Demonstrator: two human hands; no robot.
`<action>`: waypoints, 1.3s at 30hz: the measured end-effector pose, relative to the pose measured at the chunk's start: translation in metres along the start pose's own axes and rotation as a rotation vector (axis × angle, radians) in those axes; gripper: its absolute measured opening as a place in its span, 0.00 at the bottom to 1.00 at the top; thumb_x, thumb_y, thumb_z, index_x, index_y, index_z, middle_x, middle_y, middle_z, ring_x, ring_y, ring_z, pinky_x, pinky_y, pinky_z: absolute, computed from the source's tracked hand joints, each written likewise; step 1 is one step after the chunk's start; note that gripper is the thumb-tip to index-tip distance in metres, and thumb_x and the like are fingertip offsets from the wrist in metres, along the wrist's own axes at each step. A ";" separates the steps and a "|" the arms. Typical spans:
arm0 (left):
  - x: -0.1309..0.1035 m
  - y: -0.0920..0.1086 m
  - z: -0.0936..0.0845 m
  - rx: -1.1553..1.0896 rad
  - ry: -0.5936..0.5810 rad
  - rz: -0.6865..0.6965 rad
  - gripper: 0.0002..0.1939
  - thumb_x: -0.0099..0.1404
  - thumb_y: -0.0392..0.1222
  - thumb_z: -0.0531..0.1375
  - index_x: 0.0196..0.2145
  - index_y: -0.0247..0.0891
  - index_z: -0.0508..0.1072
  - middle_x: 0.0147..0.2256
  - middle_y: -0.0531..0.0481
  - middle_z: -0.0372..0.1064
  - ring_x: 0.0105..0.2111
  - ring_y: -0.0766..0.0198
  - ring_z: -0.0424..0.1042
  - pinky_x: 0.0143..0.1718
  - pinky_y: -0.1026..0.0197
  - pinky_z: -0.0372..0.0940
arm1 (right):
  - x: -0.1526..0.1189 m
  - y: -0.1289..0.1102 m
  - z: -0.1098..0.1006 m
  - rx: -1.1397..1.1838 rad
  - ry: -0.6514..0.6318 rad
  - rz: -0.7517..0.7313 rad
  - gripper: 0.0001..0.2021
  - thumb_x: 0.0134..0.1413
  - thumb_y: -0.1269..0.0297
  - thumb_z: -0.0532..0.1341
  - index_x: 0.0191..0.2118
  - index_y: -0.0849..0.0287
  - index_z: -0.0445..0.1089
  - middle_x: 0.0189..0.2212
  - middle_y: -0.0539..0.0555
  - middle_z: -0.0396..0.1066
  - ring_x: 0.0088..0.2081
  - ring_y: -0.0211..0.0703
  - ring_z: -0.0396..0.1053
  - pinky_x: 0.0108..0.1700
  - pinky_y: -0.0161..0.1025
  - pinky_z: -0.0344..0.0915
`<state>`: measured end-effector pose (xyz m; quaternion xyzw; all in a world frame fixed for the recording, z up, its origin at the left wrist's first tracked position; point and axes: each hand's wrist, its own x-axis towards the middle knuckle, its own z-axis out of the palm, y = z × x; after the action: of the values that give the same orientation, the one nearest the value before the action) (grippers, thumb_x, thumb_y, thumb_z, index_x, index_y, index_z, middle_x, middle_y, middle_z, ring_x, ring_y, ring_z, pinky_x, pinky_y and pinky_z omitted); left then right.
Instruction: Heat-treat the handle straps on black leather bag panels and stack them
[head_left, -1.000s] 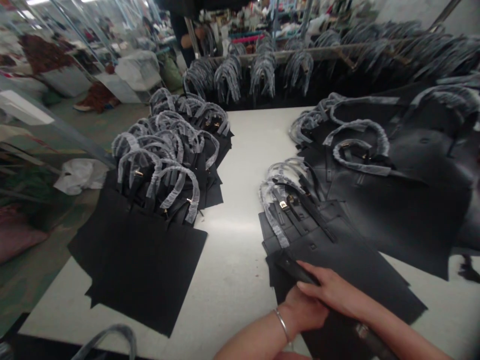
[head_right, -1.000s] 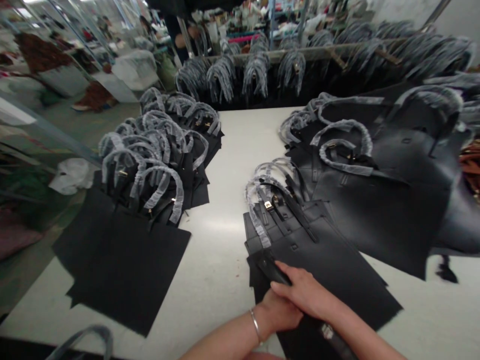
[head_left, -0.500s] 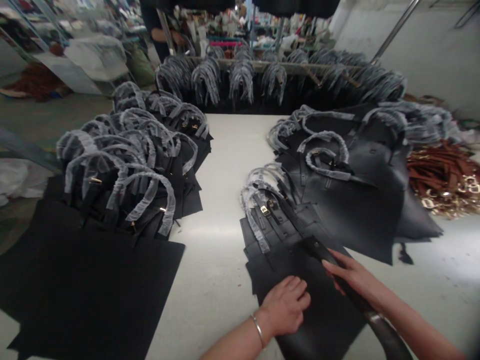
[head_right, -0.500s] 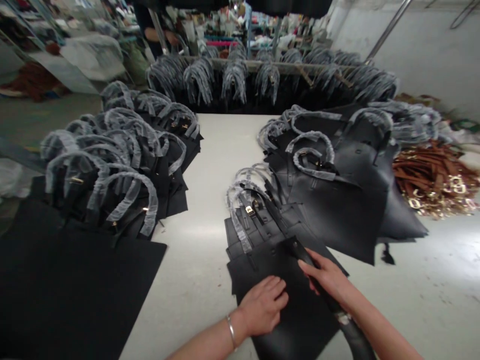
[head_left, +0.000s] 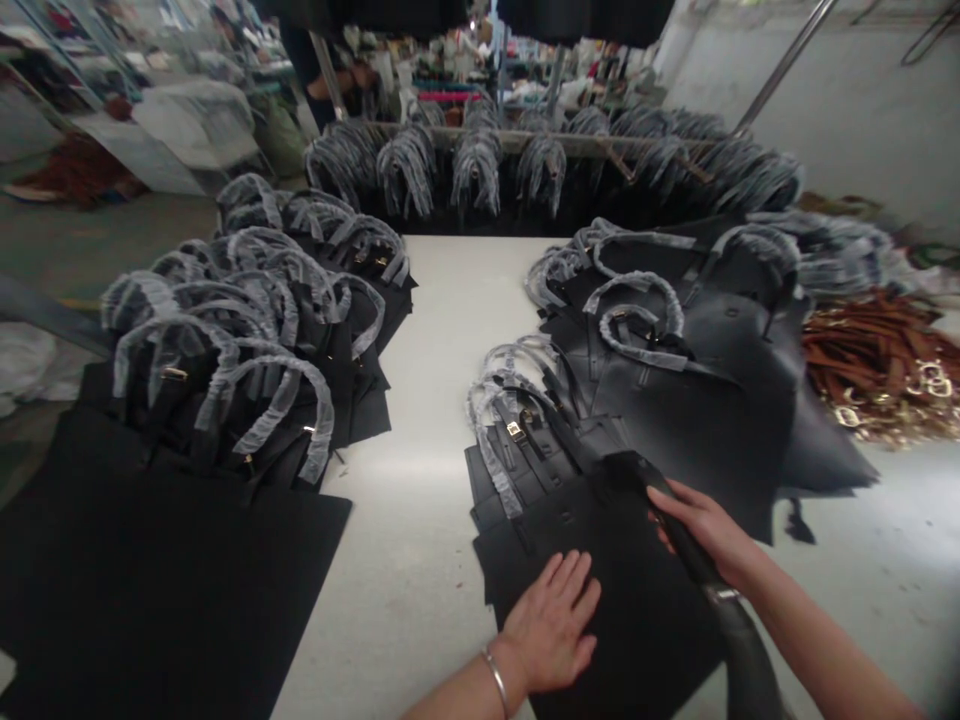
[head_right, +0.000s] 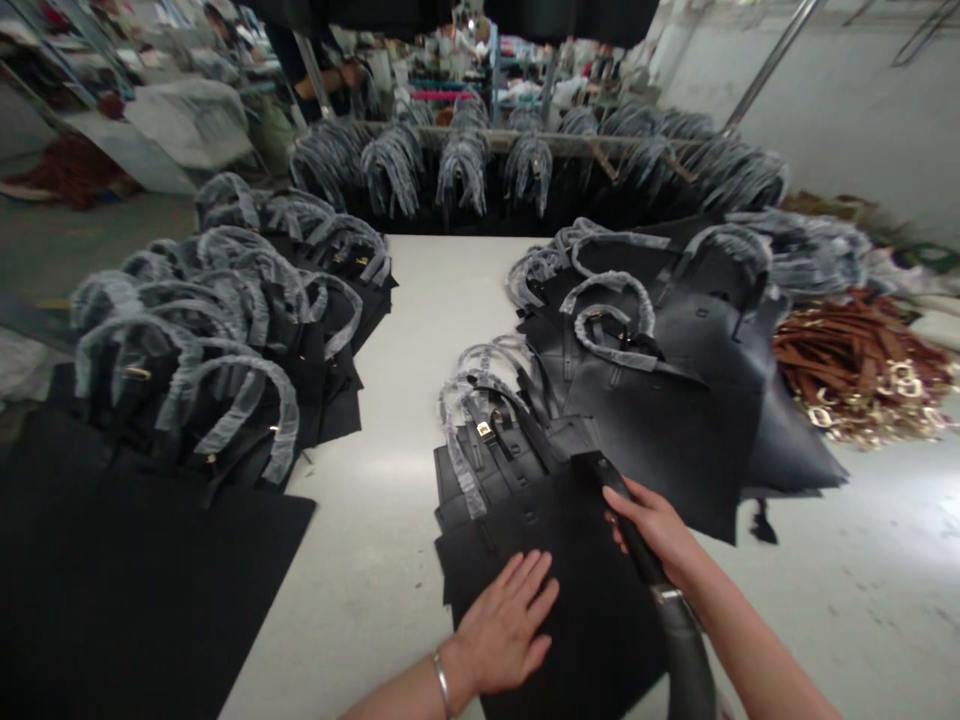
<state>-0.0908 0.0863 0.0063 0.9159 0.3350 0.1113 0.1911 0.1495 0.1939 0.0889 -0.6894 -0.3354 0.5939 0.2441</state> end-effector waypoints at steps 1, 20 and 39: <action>0.001 0.000 -0.002 -0.011 -0.009 -0.004 0.30 0.71 0.52 0.46 0.64 0.31 0.52 0.67 0.38 0.37 0.66 0.53 0.39 0.65 0.51 0.37 | -0.003 0.000 -0.007 0.007 0.002 0.005 0.15 0.51 0.55 0.65 0.41 0.57 0.66 0.23 0.46 0.67 0.18 0.34 0.65 0.18 0.30 0.62; 0.010 0.001 0.000 0.056 -0.062 0.054 0.32 0.69 0.55 0.51 0.65 0.39 0.51 0.67 0.42 0.36 0.66 0.52 0.40 0.64 0.49 0.44 | 0.031 0.000 -0.032 0.087 -0.117 0.081 0.17 0.53 0.51 0.64 0.40 0.58 0.64 0.21 0.47 0.66 0.15 0.34 0.63 0.14 0.29 0.58; -0.011 -0.003 0.057 0.575 0.269 0.226 0.17 0.69 0.49 0.55 0.54 0.49 0.65 0.59 0.51 0.61 0.57 0.59 0.61 0.58 0.54 0.53 | 0.073 -0.039 -0.024 0.016 -0.135 -0.046 0.14 0.55 0.55 0.63 0.42 0.60 0.66 0.15 0.44 0.63 0.12 0.33 0.60 0.12 0.29 0.56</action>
<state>-0.0818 0.0658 -0.0477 0.9408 0.2713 0.1525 -0.1344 0.1719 0.2753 0.0740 -0.6380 -0.3620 0.6359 0.2399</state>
